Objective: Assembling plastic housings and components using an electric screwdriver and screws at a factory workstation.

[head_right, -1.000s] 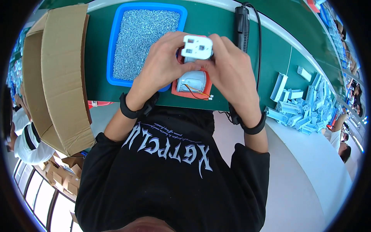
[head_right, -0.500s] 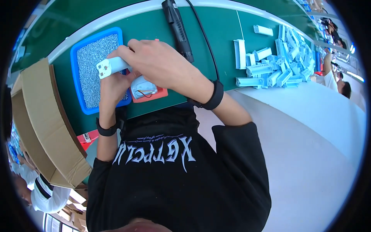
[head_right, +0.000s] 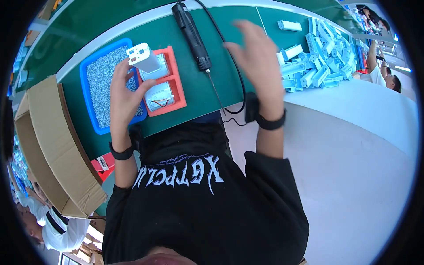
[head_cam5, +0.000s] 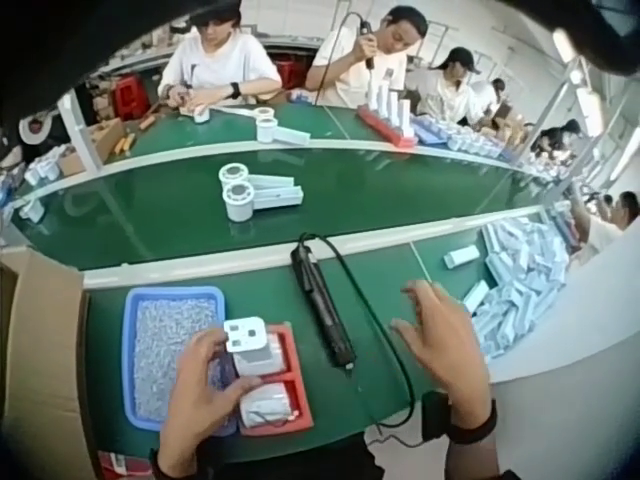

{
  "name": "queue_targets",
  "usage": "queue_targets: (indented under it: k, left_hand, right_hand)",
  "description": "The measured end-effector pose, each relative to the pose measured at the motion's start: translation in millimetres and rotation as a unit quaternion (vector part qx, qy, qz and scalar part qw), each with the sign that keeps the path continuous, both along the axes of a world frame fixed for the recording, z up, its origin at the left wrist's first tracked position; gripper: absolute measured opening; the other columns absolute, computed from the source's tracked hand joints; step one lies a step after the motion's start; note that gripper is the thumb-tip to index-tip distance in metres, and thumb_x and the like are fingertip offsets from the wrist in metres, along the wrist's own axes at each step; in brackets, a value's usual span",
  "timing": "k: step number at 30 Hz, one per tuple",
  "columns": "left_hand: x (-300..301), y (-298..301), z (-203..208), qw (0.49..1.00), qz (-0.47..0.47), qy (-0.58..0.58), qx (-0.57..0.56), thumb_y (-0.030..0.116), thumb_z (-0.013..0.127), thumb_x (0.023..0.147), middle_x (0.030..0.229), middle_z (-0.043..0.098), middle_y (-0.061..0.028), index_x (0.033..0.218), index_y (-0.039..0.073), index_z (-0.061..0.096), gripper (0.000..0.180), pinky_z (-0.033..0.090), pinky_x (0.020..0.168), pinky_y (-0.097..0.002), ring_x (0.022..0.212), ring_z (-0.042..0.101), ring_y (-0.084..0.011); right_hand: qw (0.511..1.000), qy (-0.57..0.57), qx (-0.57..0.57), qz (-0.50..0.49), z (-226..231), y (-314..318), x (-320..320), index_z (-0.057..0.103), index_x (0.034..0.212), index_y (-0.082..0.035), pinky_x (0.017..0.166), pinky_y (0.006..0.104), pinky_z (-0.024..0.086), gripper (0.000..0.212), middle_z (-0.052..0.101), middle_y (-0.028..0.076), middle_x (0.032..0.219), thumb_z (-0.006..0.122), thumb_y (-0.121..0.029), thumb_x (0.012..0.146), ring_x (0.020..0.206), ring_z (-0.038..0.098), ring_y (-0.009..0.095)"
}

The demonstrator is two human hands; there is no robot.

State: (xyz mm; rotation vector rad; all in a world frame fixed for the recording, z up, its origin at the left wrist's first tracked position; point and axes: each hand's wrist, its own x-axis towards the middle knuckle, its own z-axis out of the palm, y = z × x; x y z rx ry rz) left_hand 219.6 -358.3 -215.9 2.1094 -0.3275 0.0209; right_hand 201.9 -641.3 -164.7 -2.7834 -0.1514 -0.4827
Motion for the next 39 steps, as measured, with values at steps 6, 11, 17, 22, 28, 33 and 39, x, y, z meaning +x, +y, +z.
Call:
queue_targets:
  k: [6,11,17,22,28,33,39]
  left_hand:
    - [-23.0,31.8,7.8,0.995,-0.094,0.010,0.031,0.008,0.077,0.068,0.109,0.058,-0.0115,0.106,0.006,0.064,0.039,0.045,0.085,-0.0364,0.099,0.055,-0.0295]
    - [-41.4,10.6,17.0,0.986,-0.128,-0.062,0.082,0.009,0.077,0.068,0.106,0.057,-0.0085,0.102,0.007,0.065,0.036,0.045,0.080,-0.0358,0.093,0.052,-0.0268]
    - [-50.0,-4.1,4.4,0.990,-0.083,-0.068,0.090,0.008,0.076,0.068,0.103,0.055,-0.0060,0.095,0.007,0.067,0.029,0.044,0.076,-0.0358,0.090,0.049,-0.0258]
    - [-52.8,-2.1,-1.0,0.985,-0.099,-0.122,0.074,0.005,0.073,0.071,0.096,0.058,-0.0066,0.091,0.007,0.066,0.022,0.045,0.072,-0.0345,0.085,0.052,-0.0258]
    - [-52.7,-5.7,-2.8,0.989,-0.115,-0.083,-0.033,0.004,0.068,0.078,0.085,0.061,-0.0089,0.092,0.003,0.065,0.014,0.048,0.064,-0.0342,0.074,0.057,-0.0259]
    - [-53.6,-5.9,-1.3,0.988,-0.069,0.006,-0.140,0.004,0.064,0.083,0.082,0.063,-0.0102,0.097,0.002,0.065,0.014,0.049,0.060,-0.0342,0.067,0.060,-0.0270]
    - [-52.3,-3.2,-5.2,0.986,-0.063,-0.021,-0.155,0.004,0.065,0.082,0.078,0.064,-0.0099,0.098,0.002,0.067,0.016,0.049,0.057,-0.0320,0.063,0.060,-0.0253]
  right_hand:
    - [0.930,0.233,-0.178,-0.223,-22.2,-56.7,-93.8,0.052,0.107,-0.007,0.072,0.0437,0.049,0.035,0.060,0.014,0.099,0.063,-0.001,0.075,0.086,0.060,0.032]
    - [0.926,0.211,-0.234,-0.209,-42.2,-54.5,-96.9,0.050,0.105,-0.006,0.071,0.0451,0.048,0.037,0.056,0.015,0.093,0.061,0.003,0.071,0.088,0.056,0.035]
    - [0.935,0.172,-0.245,-0.191,-59.3,-61.0,-90.6,0.050,0.104,-0.005,0.071,0.0458,0.047,0.038,0.054,0.016,0.092,0.061,0.004,0.068,0.088,0.051,0.037]
    - [0.987,0.109,-0.067,-0.097,-2.6,-27.7,-92.5,0.050,0.108,-0.004,0.077,0.0415,0.046,0.036,0.057,0.015,0.100,0.061,-0.001,0.074,0.094,0.056,0.031]
    - [0.944,0.043,0.317,0.082,24.7,4.1,-86.2,0.050,0.114,-0.006,0.082,0.0357,0.047,0.034,0.058,0.021,0.110,0.063,-0.008,0.083,0.106,0.057,0.029]
    - [0.824,0.068,0.552,0.113,3.1,32.7,-67.4,0.040,0.133,-0.009,0.079,0.0360,0.052,0.047,0.054,0.030,0.117,0.058,-0.023,0.092,0.097,0.063,0.029]
    - [0.384,0.168,0.906,0.057,-19.6,55.8,-40.9,0.034,0.140,-0.012,0.070,0.0289,0.054,0.051,0.055,0.028,0.113,0.055,-0.022,0.095,0.081,0.066,0.026]
